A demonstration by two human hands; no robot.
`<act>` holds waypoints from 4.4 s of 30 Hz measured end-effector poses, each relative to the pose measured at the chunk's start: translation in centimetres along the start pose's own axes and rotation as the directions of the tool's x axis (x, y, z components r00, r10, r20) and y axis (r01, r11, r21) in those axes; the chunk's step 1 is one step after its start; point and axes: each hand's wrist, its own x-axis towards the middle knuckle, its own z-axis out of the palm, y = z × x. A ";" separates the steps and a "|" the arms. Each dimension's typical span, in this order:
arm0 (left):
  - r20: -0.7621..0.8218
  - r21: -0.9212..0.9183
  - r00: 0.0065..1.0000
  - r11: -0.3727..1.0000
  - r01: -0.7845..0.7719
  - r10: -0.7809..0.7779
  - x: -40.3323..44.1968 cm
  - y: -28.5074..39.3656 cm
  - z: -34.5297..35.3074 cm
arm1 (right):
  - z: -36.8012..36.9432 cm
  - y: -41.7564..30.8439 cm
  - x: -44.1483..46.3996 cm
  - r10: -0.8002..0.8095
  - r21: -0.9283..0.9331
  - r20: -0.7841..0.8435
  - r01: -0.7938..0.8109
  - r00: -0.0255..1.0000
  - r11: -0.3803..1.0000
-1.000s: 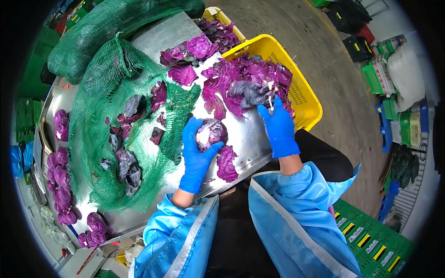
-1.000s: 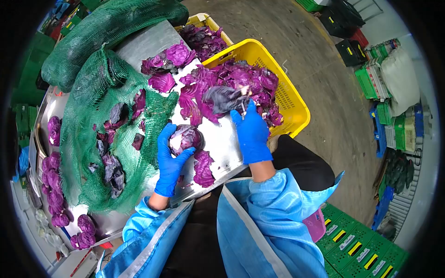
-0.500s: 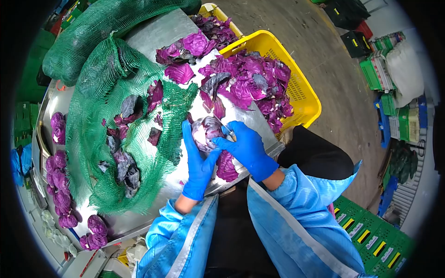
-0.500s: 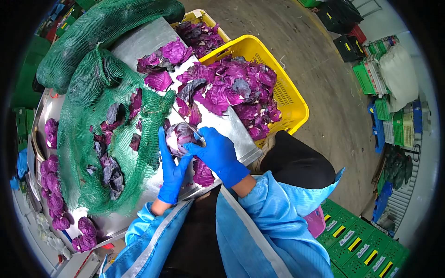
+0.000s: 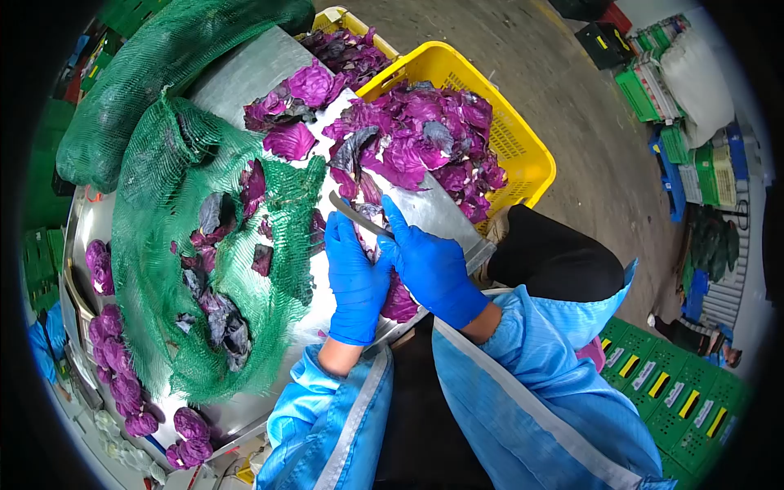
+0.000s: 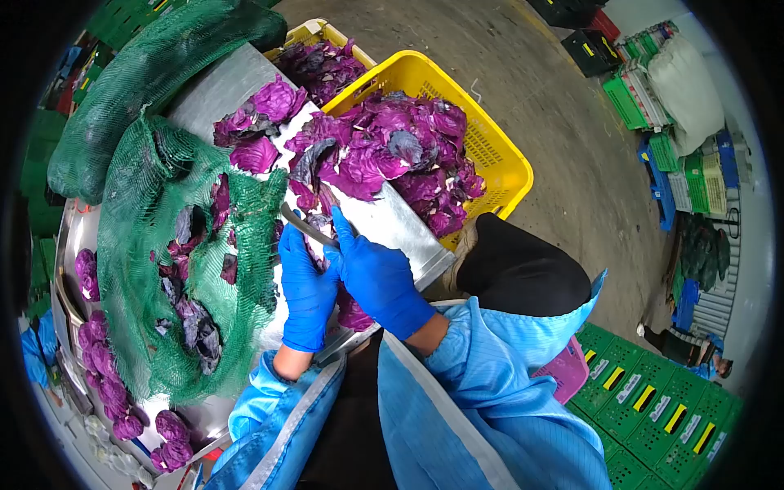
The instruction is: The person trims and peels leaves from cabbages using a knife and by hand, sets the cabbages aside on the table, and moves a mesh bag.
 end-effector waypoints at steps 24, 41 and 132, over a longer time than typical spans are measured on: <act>0.057 -0.289 0.990 0.951 -0.105 0.127 -1.6 -2.9 -4.2 | 3.9 1.9 2.3 -0.064 0.599 -0.107 0.116 0.992 0.792; -0.015 -0.473 0.998 0.879 -0.058 0.058 -0.4 -4.4 -3.8 | 4.0 2.5 2.5 -0.106 0.666 -0.133 0.168 0.986 0.727; 0.055 -0.427 0.979 0.882 0.200 -0.195 -2.1 -3.1 -2.7 | 3.6 5.2 5.7 0.020 0.360 -0.035 -0.006 0.999 0.933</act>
